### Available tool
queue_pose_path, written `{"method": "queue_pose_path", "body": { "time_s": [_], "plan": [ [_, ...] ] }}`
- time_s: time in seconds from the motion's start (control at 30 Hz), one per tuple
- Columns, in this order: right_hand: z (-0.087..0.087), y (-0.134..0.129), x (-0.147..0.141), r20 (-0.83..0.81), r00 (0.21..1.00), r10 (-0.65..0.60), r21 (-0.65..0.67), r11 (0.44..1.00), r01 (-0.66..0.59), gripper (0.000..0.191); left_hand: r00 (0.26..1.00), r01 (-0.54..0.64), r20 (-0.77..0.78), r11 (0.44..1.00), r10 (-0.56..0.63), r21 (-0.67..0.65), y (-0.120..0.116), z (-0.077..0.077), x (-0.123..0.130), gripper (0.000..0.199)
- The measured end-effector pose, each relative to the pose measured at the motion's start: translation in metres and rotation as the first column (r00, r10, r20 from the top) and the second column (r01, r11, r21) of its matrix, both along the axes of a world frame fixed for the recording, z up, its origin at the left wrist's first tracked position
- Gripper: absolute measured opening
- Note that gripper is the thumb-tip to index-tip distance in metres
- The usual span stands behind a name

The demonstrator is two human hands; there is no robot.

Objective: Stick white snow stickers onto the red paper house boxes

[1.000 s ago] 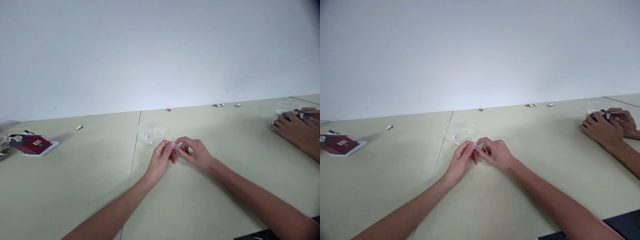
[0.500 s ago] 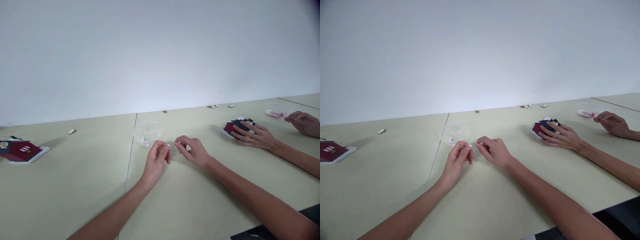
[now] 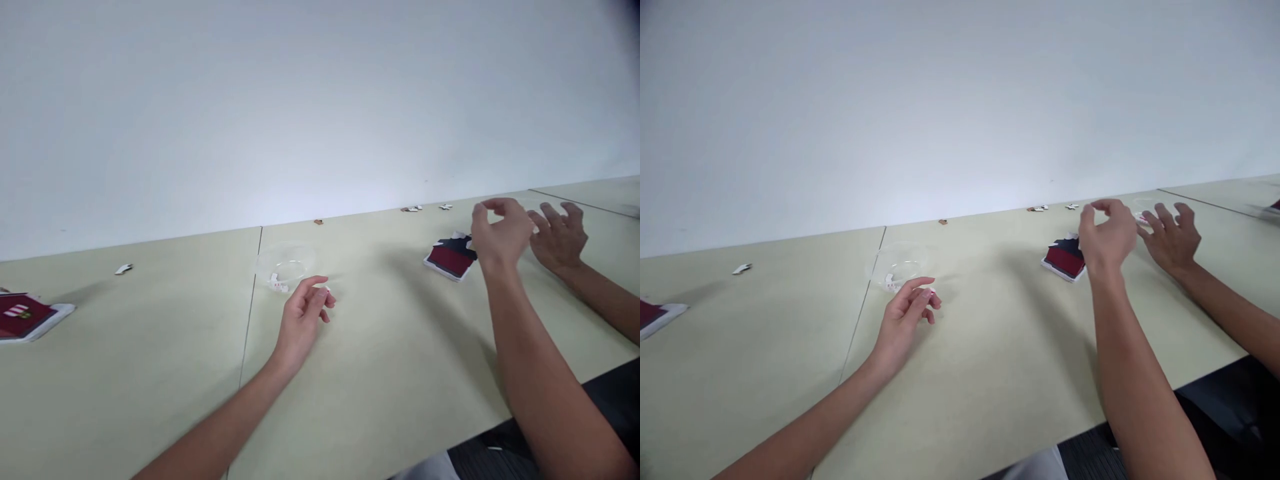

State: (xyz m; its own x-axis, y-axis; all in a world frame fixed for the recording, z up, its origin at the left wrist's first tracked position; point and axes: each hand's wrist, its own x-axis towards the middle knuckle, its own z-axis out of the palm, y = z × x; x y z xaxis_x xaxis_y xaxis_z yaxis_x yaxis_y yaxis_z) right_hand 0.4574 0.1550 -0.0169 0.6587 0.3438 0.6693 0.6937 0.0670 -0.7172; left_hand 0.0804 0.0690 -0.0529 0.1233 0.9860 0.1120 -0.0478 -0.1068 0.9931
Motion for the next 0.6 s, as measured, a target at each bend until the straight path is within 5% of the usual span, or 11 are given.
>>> {"method": "queue_pose_path", "body": {
  "time_s": [0.13,0.3,0.5,0.6],
  "plan": [
    [-0.022,0.010,0.025,-0.351,0.914,0.203,-0.005,0.976,-0.219,0.032,1.000,0.017,0.018,1.000,-0.017,0.008,0.002,-0.003,0.000,0.027],
    [-0.034,0.021,-0.018,-0.510,0.726,0.461,0.140,0.878,-0.459,0.054,0.998,0.040,0.043,0.999,-0.039,-0.021,0.002,-0.005,-0.001,0.025],
    [-0.035,0.013,-0.093,-0.183,0.750,0.636,-0.017,0.760,-0.649,0.062,0.999,0.006,-0.042,0.999,-0.005,0.036,0.001,-0.004,-0.001,0.019],
    [-0.037,-0.002,-0.118,-0.072,0.693,0.717,-0.134,0.682,-0.719,0.056,0.999,0.009,-0.039,1.000,-0.008,0.026,0.002,-0.004,0.001,0.017]
  ]
}}
